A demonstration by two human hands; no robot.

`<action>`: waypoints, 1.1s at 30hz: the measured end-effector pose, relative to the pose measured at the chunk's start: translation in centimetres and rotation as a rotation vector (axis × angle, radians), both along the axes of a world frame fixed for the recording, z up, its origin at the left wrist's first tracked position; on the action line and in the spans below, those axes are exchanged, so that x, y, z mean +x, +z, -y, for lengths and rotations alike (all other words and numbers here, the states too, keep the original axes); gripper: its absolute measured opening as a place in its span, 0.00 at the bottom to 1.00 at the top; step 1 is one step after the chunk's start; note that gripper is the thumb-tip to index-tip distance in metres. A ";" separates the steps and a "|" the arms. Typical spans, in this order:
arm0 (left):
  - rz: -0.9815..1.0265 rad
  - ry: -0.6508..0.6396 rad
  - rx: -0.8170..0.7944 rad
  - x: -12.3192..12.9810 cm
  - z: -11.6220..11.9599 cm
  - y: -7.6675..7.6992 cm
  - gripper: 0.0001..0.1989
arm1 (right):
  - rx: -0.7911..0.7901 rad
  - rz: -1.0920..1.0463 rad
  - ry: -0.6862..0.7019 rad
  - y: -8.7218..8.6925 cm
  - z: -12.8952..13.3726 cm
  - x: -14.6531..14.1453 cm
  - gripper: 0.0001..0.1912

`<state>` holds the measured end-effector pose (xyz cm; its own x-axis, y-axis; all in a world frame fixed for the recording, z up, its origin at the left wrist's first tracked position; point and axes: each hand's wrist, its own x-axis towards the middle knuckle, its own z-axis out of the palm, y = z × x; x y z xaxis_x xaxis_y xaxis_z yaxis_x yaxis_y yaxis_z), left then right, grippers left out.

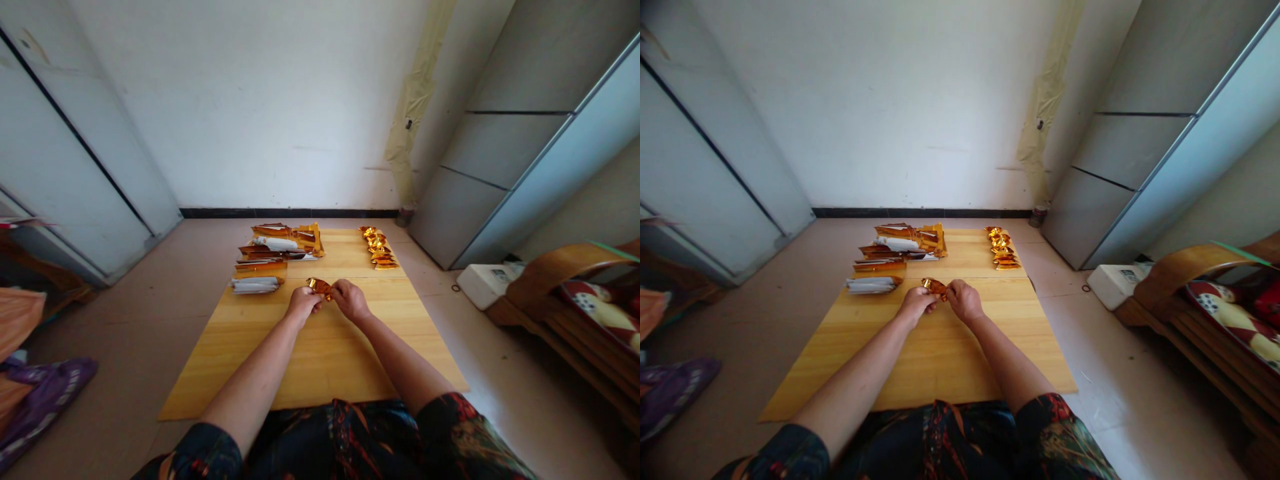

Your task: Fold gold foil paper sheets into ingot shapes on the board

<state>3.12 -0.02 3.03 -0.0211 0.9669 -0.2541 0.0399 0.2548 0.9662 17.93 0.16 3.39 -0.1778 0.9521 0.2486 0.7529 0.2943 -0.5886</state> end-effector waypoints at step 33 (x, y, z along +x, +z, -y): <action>-1.094 -0.120 0.728 0.1 1.3 -0.7 0.15 | -0.587 -0.982 -0.004 0.5 0.2 -0.4 0.24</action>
<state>3.24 -1.32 2.30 0.2132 0.8847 0.4145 0.8685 -0.3659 0.3343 17.57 -0.07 3.90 -0.1492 0.9674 -0.2046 -0.1080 -0.2216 -0.9691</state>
